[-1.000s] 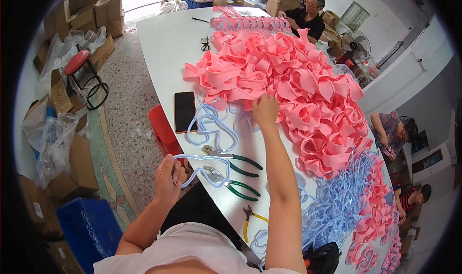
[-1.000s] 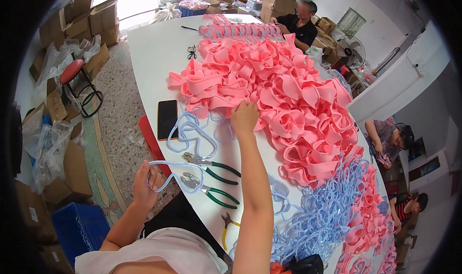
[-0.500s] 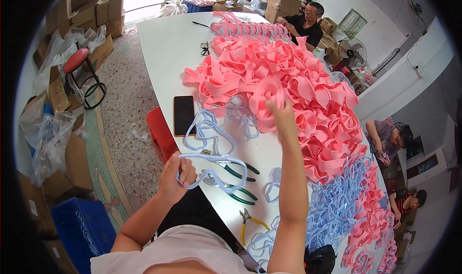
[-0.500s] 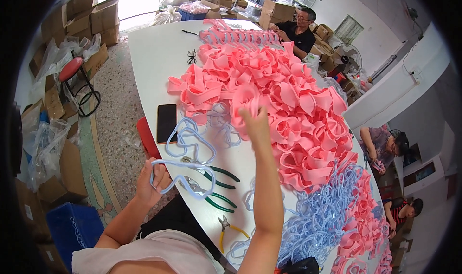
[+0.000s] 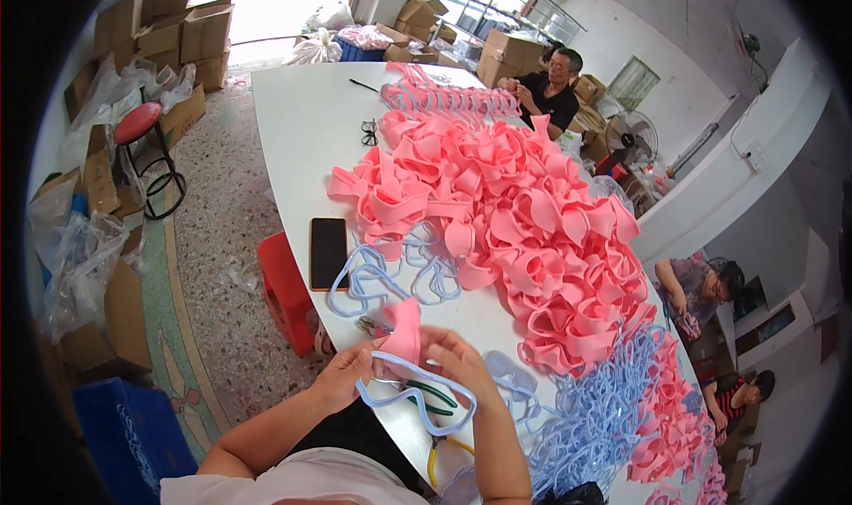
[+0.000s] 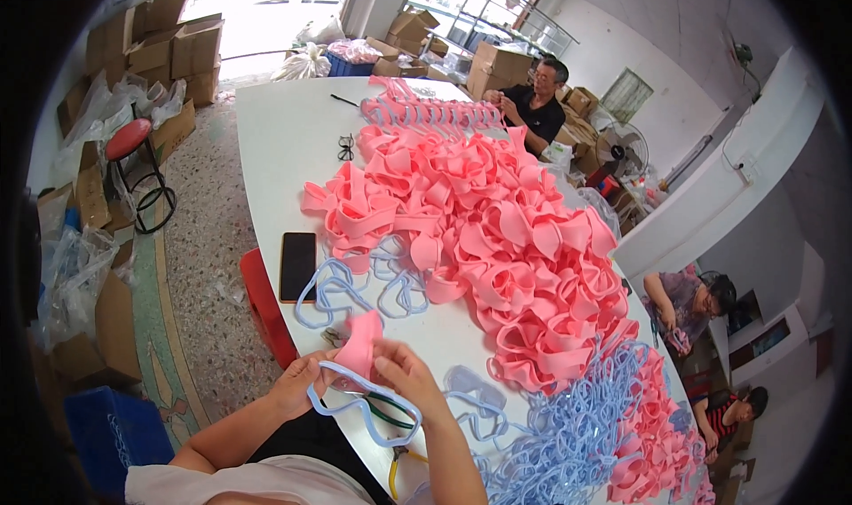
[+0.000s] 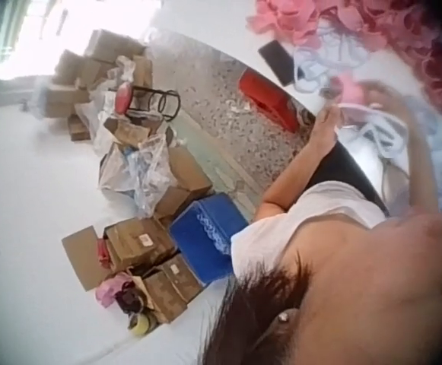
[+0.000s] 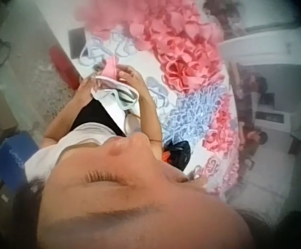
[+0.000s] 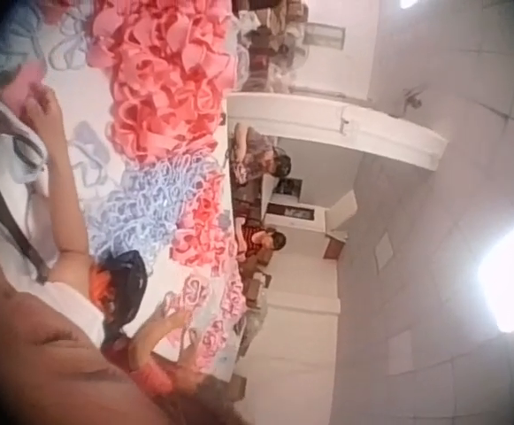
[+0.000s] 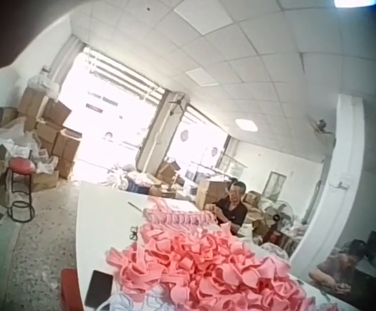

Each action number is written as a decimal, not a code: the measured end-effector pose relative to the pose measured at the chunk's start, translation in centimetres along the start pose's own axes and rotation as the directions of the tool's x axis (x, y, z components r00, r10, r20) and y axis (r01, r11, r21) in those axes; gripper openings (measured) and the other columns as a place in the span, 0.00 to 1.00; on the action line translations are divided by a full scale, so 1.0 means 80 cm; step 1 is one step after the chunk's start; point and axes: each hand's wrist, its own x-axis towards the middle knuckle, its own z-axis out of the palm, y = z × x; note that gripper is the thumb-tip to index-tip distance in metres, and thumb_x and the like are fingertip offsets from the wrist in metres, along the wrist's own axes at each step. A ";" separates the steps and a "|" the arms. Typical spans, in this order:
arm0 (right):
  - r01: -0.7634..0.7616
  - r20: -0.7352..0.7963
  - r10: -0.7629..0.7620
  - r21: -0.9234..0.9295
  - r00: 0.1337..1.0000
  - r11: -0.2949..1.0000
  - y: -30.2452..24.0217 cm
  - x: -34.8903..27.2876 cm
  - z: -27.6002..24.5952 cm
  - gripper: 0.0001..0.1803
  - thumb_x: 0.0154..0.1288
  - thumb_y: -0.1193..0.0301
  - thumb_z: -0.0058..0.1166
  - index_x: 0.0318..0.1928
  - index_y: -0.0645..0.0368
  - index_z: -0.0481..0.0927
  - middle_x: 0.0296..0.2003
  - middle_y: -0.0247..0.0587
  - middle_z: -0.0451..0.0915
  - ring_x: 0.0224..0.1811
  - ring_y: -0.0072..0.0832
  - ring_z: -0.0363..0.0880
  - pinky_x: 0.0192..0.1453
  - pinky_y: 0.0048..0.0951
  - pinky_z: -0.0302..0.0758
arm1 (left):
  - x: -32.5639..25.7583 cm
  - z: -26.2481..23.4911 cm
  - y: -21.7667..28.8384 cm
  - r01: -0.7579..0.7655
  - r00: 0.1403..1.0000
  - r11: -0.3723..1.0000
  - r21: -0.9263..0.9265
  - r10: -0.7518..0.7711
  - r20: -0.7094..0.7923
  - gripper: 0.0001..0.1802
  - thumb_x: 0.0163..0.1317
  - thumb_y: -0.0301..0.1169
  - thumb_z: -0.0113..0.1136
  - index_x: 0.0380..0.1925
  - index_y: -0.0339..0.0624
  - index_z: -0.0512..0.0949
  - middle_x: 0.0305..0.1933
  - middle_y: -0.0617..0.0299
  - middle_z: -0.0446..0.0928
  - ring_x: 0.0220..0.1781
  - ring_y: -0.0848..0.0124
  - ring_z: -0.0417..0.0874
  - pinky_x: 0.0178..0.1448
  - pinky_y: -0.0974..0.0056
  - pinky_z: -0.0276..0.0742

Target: Attaching straps to swim goggles and preparing them for packaging.

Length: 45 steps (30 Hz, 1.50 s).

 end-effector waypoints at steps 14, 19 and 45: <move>0.078 -0.086 -0.097 -0.200 0.992 0.977 0.015 -0.032 0.025 0.20 0.62 0.78 0.58 0.55 0.67 0.74 0.42 0.45 0.81 0.38 0.26 0.80 0.42 0.26 0.78 | 0.001 -0.034 0.007 0.051 0.987 0.996 -0.069 -0.060 -0.149 0.18 0.72 0.46 0.48 0.37 0.42 0.74 0.36 0.65 0.76 0.38 0.76 0.79 0.43 0.67 0.77; 0.209 -0.336 -0.279 -0.229 0.900 0.951 0.015 0.008 0.009 0.14 0.62 0.81 0.54 0.49 0.66 0.79 0.33 0.37 0.80 0.26 0.16 0.71 0.28 0.18 0.67 | 0.014 -0.037 0.026 -0.071 0.995 0.961 -0.267 0.051 -0.084 0.26 0.72 0.48 0.47 0.56 0.36 0.70 0.54 0.51 0.77 0.54 0.60 0.81 0.61 0.51 0.76; 0.361 0.221 -0.429 -0.890 0.876 0.277 0.060 0.116 -0.018 0.21 0.56 0.76 0.57 0.53 0.62 0.76 0.49 0.51 0.75 0.56 0.47 0.70 0.60 0.40 0.69 | 0.031 -0.094 0.029 0.086 0.996 0.901 -0.426 -0.072 0.050 0.31 0.58 0.33 0.63 0.61 0.42 0.67 0.59 0.54 0.74 0.59 0.60 0.78 0.63 0.44 0.74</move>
